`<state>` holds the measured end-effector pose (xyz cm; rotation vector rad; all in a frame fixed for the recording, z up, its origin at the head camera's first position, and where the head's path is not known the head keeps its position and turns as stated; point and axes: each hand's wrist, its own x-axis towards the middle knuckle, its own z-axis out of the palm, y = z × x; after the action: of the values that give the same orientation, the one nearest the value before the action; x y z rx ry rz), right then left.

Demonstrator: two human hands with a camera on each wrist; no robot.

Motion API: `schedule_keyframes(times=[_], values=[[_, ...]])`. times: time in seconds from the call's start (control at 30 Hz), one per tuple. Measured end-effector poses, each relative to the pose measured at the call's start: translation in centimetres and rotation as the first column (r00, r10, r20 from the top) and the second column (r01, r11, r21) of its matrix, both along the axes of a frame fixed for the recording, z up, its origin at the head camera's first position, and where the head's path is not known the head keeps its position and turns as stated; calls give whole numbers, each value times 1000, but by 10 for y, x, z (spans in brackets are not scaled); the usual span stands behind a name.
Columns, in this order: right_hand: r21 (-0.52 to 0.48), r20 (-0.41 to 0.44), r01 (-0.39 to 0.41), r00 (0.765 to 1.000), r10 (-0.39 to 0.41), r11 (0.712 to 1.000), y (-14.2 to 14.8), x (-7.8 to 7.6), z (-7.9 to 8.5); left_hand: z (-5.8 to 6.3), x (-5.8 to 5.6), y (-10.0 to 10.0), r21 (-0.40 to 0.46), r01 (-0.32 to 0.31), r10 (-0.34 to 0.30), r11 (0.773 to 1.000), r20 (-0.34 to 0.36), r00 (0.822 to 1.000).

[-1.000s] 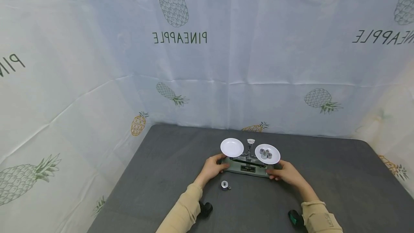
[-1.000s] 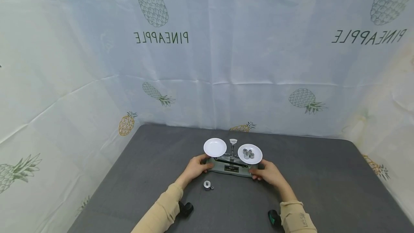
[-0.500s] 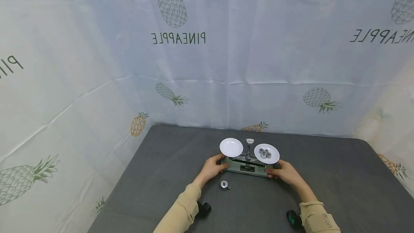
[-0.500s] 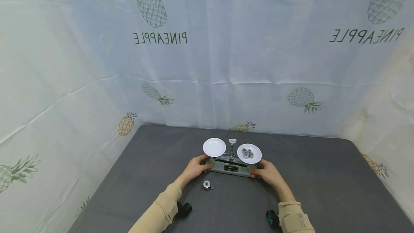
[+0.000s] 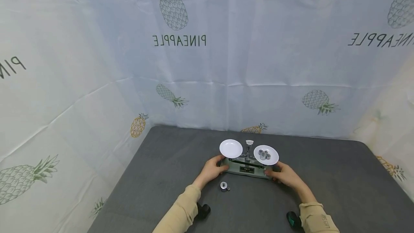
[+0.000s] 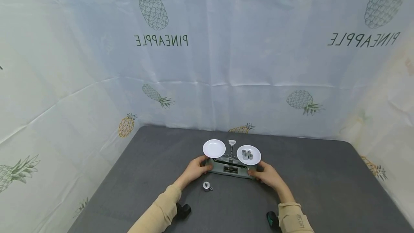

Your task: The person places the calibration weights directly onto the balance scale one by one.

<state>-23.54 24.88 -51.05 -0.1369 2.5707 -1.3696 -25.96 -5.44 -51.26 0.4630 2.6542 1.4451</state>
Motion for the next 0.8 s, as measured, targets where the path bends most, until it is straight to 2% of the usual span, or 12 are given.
schedule_keyframes(times=[0.3,0.43,0.6,0.7,0.8], values=[[14,3,4,1000,-4,1000,0,-1,1,4,10,-12,19,10,-9,1000,-35,999],[10,12,14,1000,-14,1000,-1,0,1,4,16,-19,88,-12,19,996,-83,996],[-20,37,31,999,-30,999,-1,0,3,6,26,-22,133,-26,38,991,-87,995],[-40,49,31,998,-29,999,-2,0,4,9,33,-22,106,-11,18,994,-68,997],[-57,59,23,998,-20,998,-2,0,6,13,39,-22,72,37,-35,997,-31,999]])
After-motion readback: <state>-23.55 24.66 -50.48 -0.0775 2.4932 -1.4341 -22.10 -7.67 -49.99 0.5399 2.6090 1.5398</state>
